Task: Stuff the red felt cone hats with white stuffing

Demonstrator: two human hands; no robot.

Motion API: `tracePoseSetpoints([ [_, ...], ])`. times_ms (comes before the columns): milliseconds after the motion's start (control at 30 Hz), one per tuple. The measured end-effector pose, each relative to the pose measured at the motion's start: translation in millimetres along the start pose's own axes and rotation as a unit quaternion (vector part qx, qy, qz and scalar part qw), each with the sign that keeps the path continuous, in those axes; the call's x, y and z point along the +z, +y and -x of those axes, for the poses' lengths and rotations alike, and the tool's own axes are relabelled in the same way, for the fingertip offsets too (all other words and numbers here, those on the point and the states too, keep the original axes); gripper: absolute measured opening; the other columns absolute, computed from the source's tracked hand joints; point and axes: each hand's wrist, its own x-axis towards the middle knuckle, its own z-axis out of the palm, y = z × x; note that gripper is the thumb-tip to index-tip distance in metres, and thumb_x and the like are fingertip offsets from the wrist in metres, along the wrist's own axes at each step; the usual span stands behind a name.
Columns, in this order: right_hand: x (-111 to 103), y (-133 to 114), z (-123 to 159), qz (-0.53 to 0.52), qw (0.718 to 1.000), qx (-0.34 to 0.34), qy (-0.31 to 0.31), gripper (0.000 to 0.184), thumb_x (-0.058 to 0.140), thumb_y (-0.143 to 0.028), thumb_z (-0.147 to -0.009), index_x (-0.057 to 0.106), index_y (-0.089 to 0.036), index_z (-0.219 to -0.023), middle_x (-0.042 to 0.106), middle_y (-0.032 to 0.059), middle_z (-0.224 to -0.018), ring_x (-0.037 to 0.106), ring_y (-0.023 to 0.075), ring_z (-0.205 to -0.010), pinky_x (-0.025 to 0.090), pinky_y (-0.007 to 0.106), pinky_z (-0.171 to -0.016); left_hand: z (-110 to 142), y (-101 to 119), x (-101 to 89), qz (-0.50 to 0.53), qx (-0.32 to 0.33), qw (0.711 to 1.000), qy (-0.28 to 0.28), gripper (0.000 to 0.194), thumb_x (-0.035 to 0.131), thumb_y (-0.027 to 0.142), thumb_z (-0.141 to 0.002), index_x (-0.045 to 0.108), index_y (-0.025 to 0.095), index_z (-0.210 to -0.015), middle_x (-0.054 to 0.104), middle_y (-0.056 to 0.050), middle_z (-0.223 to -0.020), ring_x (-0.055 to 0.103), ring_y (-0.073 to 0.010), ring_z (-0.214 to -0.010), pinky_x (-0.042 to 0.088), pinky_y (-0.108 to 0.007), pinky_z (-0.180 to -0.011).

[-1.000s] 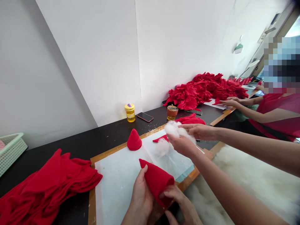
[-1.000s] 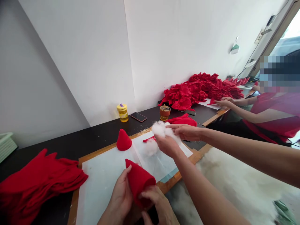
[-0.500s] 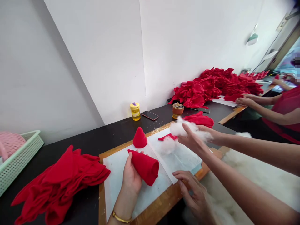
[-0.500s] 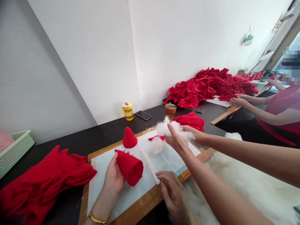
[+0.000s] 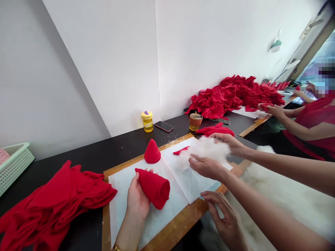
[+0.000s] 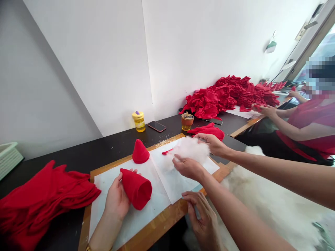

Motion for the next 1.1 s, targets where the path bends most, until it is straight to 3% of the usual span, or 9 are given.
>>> tracePoseSetpoints([
  [333,2,0,0,0.035,0.998,0.015,0.048,0.014,0.052,-0.018,-0.097,0.063,-0.025,-0.102,0.073,0.0059,-0.101,0.071,0.0241,-0.093,0.059,0.038,-0.085,0,-4,-0.1,-0.017,0.005,1.0,0.008,0.035,0.045,0.027,-0.102,0.062,0.007,-0.125,0.074,-0.017,-0.108,0.075,-0.021,-0.09,0.061,-0.037,-0.096],
  [500,-8,-1,-1,0.014,1.0,0.016,0.003,0.011,0.059,-0.029,-0.099,0.067,-0.025,-0.105,0.072,0.0071,-0.102,0.072,0.0245,-0.093,0.063,0.038,-0.077,1,-6,-0.9,-0.009,0.009,1.0,0.001,0.034,0.047,0.028,-0.101,0.061,0.009,-0.126,0.074,-0.017,-0.109,0.075,-0.022,-0.092,0.061,-0.039,-0.096],
  [667,-5,20,-46,-0.011,1.0,0.007,-0.021,0.028,0.062,-0.043,-0.1,0.066,-0.021,-0.118,0.069,0.0066,-0.108,0.068,0.0185,-0.09,0.061,0.034,-0.075,0,-7,-1.2,-0.005,0.002,1.0,-0.015,0.037,0.044,0.029,-0.101,0.062,0.007,-0.124,0.073,-0.018,-0.109,0.075,-0.0237,-0.094,0.06,-0.04,-0.097],
  [833,-3,52,-104,-0.023,1.0,0.004,-0.018,0.025,0.049,-0.033,-0.102,0.07,-0.034,-0.115,0.069,0.0046,-0.096,0.071,0.0305,-0.095,0.063,0.04,-0.063,0,-7,-2.7,-0.006,0.002,1.0,-0.024,0.039,0.045,0.03,-0.1,0.062,0.007,-0.128,0.073,-0.018,-0.11,0.075,-0.0238,-0.094,0.06,-0.04,-0.097],
  [967,-8,59,-111,-0.023,0.998,-0.029,-0.043,0.023,0.056,-0.03,-0.094,0.071,-0.036,-0.109,0.067,0.003,-0.089,0.071,0.0327,-0.091,0.062,0.041,-0.057,1,-6,-1.6,-0.003,-0.007,1.0,-0.025,0.041,0.042,0.03,-0.101,0.062,0.005,-0.128,0.074,-0.018,-0.107,0.075,-0.0232,-0.093,0.06,-0.039,-0.097],
  [1100,-1,44,-98,-0.026,0.992,-0.074,-0.099,0.017,0.057,-0.029,-0.091,0.073,-0.035,-0.095,0.071,0.0032,-0.092,0.071,0.0306,-0.095,0.064,0.04,-0.063,2,-5,-1.0,0.012,-0.004,1.0,-0.021,0.042,0.043,0.028,-0.101,0.059,0.003,-0.132,0.074,-0.018,-0.107,0.075,-0.0223,-0.092,0.059,-0.036,-0.097],
])
